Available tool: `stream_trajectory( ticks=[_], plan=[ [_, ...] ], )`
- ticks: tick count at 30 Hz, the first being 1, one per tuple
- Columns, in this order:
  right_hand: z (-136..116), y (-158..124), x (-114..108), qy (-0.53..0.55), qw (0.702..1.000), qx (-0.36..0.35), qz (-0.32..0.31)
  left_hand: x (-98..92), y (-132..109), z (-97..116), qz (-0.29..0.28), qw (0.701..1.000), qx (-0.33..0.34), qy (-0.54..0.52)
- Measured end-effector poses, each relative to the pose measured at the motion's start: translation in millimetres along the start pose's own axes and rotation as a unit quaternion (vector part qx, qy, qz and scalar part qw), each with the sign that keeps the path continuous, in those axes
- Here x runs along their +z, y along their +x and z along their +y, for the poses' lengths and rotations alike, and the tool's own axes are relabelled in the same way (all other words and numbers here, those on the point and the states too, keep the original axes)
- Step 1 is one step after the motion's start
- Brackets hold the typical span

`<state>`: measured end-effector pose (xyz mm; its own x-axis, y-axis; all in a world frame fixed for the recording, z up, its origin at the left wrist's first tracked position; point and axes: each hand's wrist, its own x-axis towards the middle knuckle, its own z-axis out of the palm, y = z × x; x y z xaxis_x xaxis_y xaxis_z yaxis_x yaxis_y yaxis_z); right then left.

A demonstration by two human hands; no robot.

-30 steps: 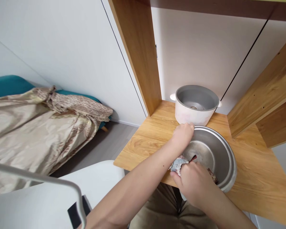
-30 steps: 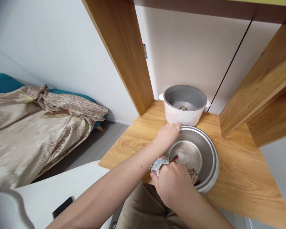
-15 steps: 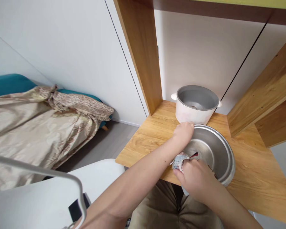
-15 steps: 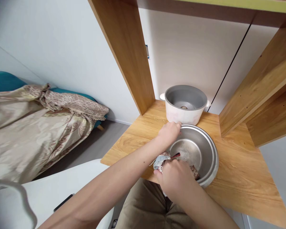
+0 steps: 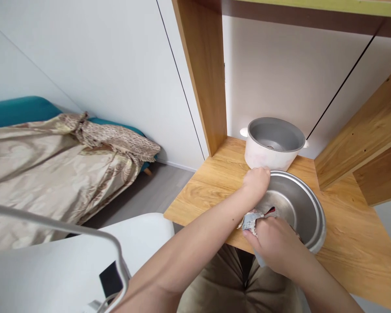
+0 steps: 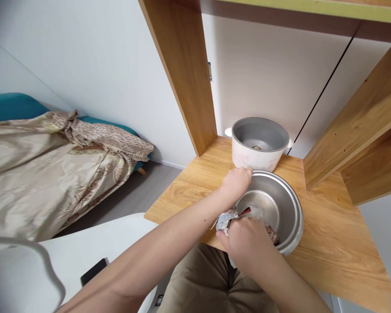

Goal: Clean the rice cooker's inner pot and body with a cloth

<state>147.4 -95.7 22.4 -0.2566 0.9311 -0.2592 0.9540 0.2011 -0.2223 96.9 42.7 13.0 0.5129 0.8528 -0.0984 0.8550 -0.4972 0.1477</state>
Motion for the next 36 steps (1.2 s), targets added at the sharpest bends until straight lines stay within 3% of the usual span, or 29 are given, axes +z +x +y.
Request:
stream_trajectory(
  ticks=[12,19,31,36],
  plan=[
    [9,-5,9,-0.014,1.000,0.020,0.004,4.9,6,-3,-0.007,1.000,0.014,0.005],
    [22,-18,10,-0.033,0.999,-0.007,-0.001,4.0,8,-4,-0.007,1.000,0.005,0.004],
    [1,6,4,0.010,1.000,0.002,0.004,4.9,4,-4,-0.002,1.000,0.007,0.011],
    [7,-5,12,-0.028,0.999,0.027,0.028,1.7,5,-4,-0.012,1.000,0.003,0.013]
  ],
)
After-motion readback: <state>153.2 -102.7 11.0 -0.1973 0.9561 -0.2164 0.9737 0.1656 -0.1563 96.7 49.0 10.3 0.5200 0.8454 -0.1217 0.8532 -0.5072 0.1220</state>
